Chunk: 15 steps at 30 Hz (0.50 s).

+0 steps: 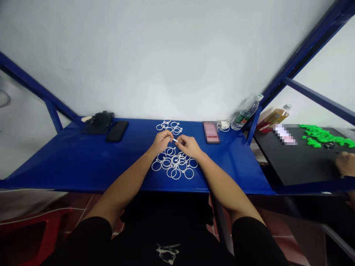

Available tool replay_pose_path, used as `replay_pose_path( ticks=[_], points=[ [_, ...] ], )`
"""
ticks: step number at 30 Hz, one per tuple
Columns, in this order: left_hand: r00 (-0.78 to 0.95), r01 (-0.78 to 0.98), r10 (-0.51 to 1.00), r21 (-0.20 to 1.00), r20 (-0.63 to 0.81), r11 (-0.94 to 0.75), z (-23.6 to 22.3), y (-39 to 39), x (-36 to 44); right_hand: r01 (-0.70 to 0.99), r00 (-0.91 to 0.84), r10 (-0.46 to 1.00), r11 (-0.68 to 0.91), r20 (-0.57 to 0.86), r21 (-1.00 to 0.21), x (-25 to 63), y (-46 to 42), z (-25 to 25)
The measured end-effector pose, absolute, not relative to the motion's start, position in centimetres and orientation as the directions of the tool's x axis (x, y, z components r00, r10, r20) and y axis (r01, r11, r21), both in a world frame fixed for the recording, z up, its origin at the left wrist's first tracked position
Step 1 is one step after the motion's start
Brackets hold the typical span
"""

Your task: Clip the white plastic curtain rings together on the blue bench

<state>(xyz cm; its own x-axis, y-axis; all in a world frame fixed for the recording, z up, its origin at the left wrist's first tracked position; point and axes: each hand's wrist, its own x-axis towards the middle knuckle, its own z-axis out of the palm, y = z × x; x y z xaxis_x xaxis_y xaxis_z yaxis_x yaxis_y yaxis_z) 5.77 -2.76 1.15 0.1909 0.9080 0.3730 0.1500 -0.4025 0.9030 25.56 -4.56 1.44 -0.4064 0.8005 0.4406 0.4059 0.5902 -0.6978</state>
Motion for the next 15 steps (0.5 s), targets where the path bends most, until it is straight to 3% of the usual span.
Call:
replay_pose_path(
  ticks=[4,7,11,15],
  points=[
    [0.162,0.254,0.929,0.896,0.333,-0.365,1.1,-2.4,5.2,0.481,-0.343,0.824,0.567,0.451,-0.669,26.3,-3.8,1.1],
    [0.163,0.383,0.924,0.841,0.345,-0.381,1.4,-2.0,3.9,0.645,-0.338,0.834,0.543,0.436,-0.538,27.0,-3.3,1.2],
    [0.366,0.489,0.906,0.785,0.212,-0.381,1.9,-2.1,2.3,0.806,-0.378,0.878,0.469,0.294,-0.361,27.4,-3.0,1.4],
    [0.540,0.598,0.839,0.674,0.060,-0.433,1.9,-2.6,2.2,0.852,-0.388,0.902,0.430,0.190,-0.299,27.0,-3.0,1.5]
  ],
)
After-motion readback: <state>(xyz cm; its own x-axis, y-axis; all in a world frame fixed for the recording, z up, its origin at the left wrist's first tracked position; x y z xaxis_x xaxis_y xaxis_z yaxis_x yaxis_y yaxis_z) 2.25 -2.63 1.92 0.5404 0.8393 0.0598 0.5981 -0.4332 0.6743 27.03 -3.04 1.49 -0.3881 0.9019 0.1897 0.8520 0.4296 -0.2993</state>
